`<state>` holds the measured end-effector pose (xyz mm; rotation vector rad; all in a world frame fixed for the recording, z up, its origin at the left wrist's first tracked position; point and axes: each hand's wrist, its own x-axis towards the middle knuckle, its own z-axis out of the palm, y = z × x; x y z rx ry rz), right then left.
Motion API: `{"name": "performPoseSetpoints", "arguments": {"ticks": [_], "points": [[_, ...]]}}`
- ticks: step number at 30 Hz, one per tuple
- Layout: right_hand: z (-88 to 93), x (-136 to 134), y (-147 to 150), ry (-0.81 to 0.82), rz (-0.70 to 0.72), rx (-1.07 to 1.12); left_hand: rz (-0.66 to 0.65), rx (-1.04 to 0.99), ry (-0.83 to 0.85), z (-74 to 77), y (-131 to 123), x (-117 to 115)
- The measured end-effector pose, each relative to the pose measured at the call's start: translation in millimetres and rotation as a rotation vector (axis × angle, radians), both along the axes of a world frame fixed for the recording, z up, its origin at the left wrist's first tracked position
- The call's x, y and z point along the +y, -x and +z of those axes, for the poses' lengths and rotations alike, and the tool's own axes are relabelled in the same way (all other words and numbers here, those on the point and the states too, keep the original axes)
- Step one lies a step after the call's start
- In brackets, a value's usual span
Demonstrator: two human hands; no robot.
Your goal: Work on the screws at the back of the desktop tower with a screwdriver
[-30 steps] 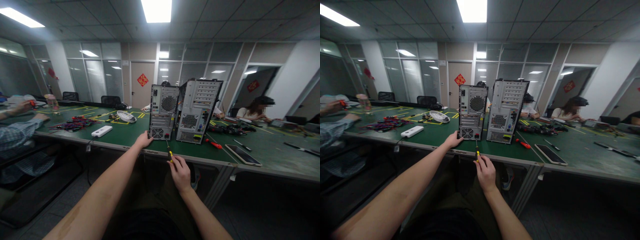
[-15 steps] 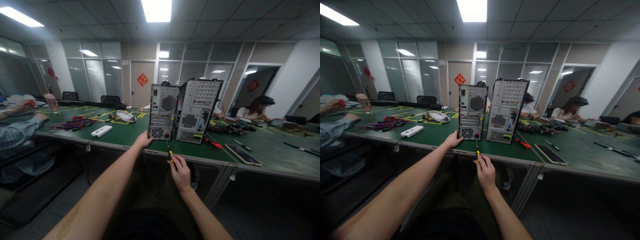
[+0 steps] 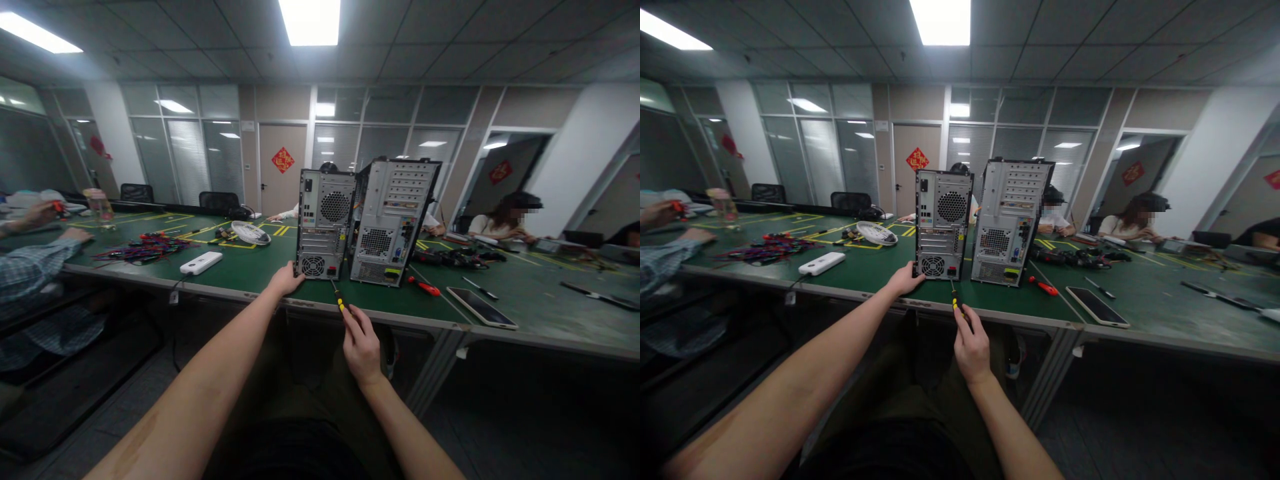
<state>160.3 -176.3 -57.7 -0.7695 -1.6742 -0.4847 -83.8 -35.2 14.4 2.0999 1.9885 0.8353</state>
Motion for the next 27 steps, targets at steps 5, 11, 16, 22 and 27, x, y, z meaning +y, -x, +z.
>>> {"name": "performPoseSetpoints", "arguments": {"ticks": [5,11,16,22,27], "points": [[4.3,-4.3,1.8,0.006,-0.027,0.041,0.006,0.0,0.006,3.1,-1.9,-3.1],[3.0,-2.2,-0.5,-0.011,-0.024,0.059,0.0,0.0,0.015,3.7,-1.3,-3.2],[-0.9,0.8,-4.3,-0.002,-0.013,0.029,-0.002,-0.004,0.011,2.6,-0.7,-2.3],[1.8,-1.9,-1.6,-0.002,-0.01,0.071,0.002,-0.01,0.019,1.2,0.1,-0.3],[3.9,-3.7,-2.1,0.035,-0.021,0.093,0.006,-0.01,0.018,1.1,-0.3,-0.2]]}}
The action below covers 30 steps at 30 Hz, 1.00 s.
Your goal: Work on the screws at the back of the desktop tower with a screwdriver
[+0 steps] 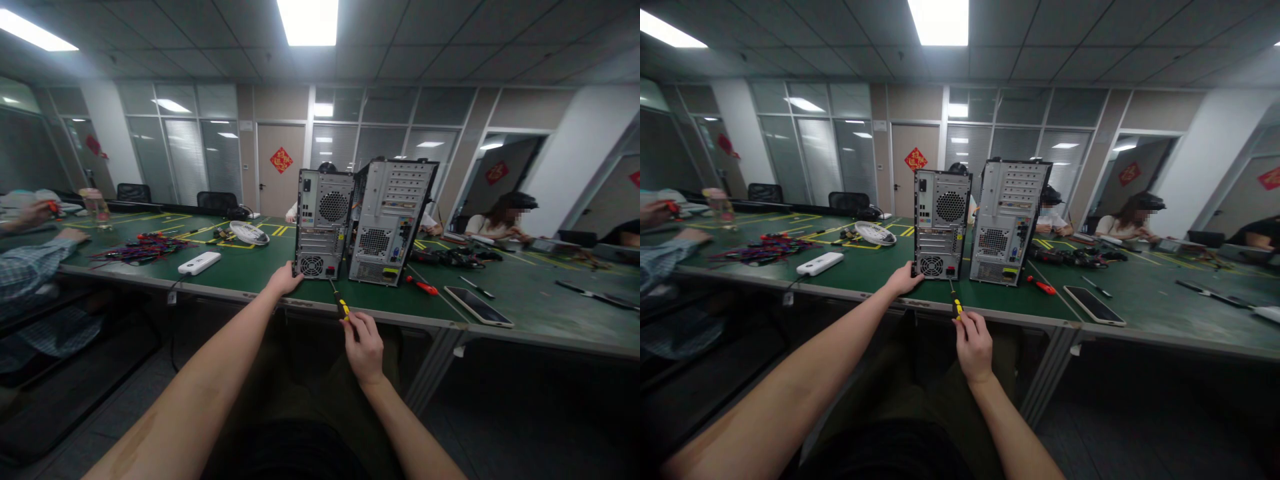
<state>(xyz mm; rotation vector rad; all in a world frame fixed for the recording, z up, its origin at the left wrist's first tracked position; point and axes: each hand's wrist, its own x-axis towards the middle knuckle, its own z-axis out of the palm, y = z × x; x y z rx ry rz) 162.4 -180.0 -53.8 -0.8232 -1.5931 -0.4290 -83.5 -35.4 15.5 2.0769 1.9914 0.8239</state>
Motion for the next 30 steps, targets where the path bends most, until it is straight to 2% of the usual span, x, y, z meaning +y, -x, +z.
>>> {"name": "performPoseSetpoints", "arguments": {"ticks": [21,30], "points": [[-2.2,0.1,-6.2,0.011,-0.004,-0.011,-0.007,-0.001,-0.006,0.7,-0.3,-0.5],[-0.9,-3.3,-4.1,0.067,0.012,0.014,-0.006,-0.007,0.001,0.2,-0.2,0.3]]}}
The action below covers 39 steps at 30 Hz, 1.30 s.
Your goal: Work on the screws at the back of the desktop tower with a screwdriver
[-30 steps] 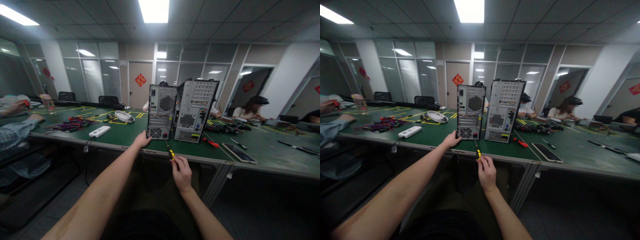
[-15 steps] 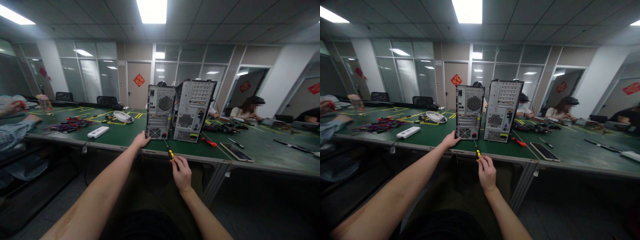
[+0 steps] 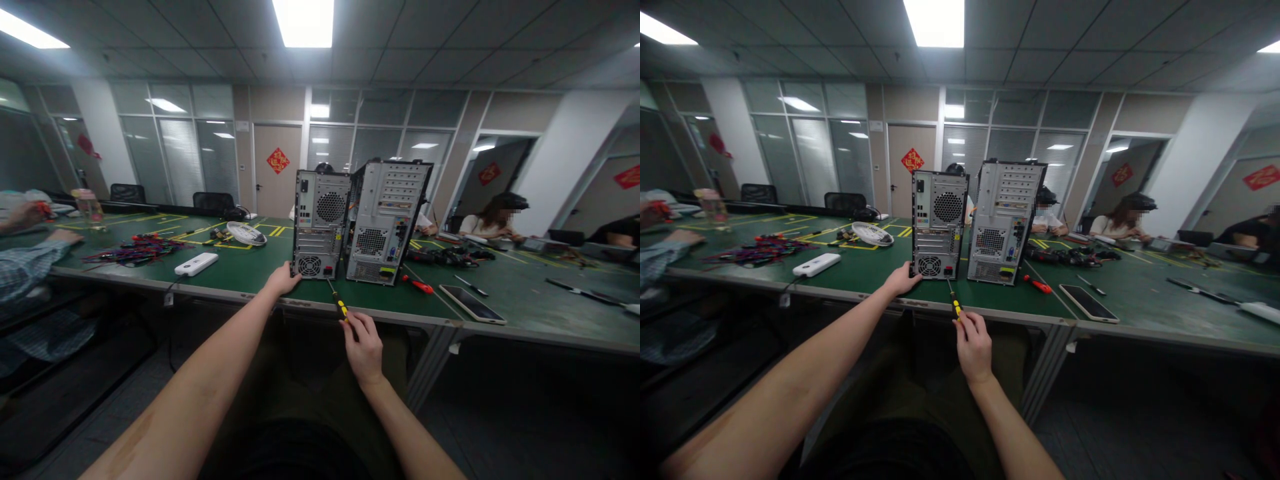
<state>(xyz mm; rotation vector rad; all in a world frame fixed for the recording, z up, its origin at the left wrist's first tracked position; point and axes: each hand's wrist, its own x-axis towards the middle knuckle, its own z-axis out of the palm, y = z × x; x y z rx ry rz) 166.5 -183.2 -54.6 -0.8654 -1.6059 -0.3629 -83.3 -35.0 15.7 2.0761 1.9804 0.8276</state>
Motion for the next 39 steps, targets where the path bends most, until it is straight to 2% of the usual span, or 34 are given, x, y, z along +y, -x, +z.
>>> {"name": "performPoseSetpoints", "arguments": {"ticks": [12,20,26,33,39], "points": [[-1.6,1.3,-0.6,0.032,0.008,0.011,-0.002,-0.002,-0.007,-1.9,0.4,1.9],[0.0,2.0,-2.1,-0.007,-0.02,-0.025,-0.001,-0.002,-0.003,-0.2,-0.3,0.0],[-1.4,0.6,0.0,0.046,0.012,0.007,-0.008,-0.009,-0.004,-0.6,0.3,0.8],[-2.2,3.6,-0.9,-0.012,-0.04,-0.02,-0.001,-0.008,0.002,-0.9,0.3,1.2],[-3.3,4.9,-0.4,-0.032,-0.028,-0.048,0.013,0.008,0.01,-1.1,-0.3,2.2]]}}
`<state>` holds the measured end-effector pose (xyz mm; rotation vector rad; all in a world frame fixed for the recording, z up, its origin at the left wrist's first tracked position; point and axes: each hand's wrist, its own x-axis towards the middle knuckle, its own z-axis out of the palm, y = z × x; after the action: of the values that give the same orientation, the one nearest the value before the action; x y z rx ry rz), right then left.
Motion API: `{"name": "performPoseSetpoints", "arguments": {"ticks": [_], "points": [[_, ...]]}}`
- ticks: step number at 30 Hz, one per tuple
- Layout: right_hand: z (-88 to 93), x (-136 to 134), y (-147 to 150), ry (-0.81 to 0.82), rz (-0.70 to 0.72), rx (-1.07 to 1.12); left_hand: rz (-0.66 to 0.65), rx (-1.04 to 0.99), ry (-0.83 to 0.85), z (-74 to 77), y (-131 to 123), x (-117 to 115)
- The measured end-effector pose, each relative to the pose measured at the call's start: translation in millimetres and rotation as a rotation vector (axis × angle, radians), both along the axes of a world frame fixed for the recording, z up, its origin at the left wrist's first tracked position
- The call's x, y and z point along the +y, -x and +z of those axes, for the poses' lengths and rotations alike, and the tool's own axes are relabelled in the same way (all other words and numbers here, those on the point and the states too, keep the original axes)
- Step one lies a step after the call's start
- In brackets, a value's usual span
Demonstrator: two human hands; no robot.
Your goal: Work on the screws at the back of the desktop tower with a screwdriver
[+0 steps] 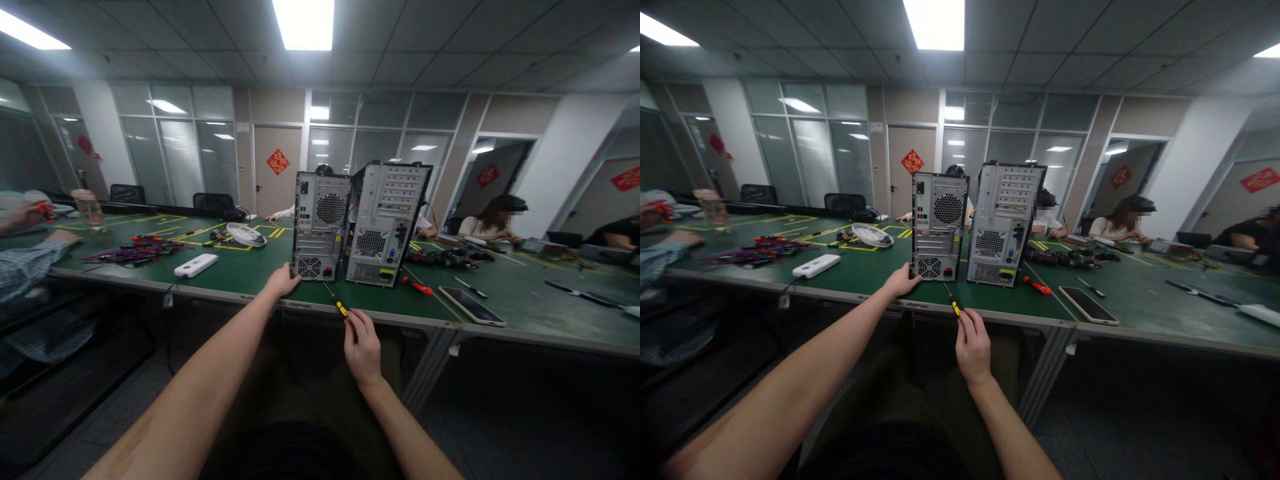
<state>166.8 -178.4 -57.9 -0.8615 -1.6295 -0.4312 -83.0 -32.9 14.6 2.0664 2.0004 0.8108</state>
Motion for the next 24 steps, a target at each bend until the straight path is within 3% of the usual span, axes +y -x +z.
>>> {"name": "performPoseSetpoints", "arguments": {"ticks": [24], "points": [[-1.2,1.7,-2.2,-0.107,-0.06,-0.036,-0.015,-0.003,-0.014,-0.2,0.3,-1.0]]}}
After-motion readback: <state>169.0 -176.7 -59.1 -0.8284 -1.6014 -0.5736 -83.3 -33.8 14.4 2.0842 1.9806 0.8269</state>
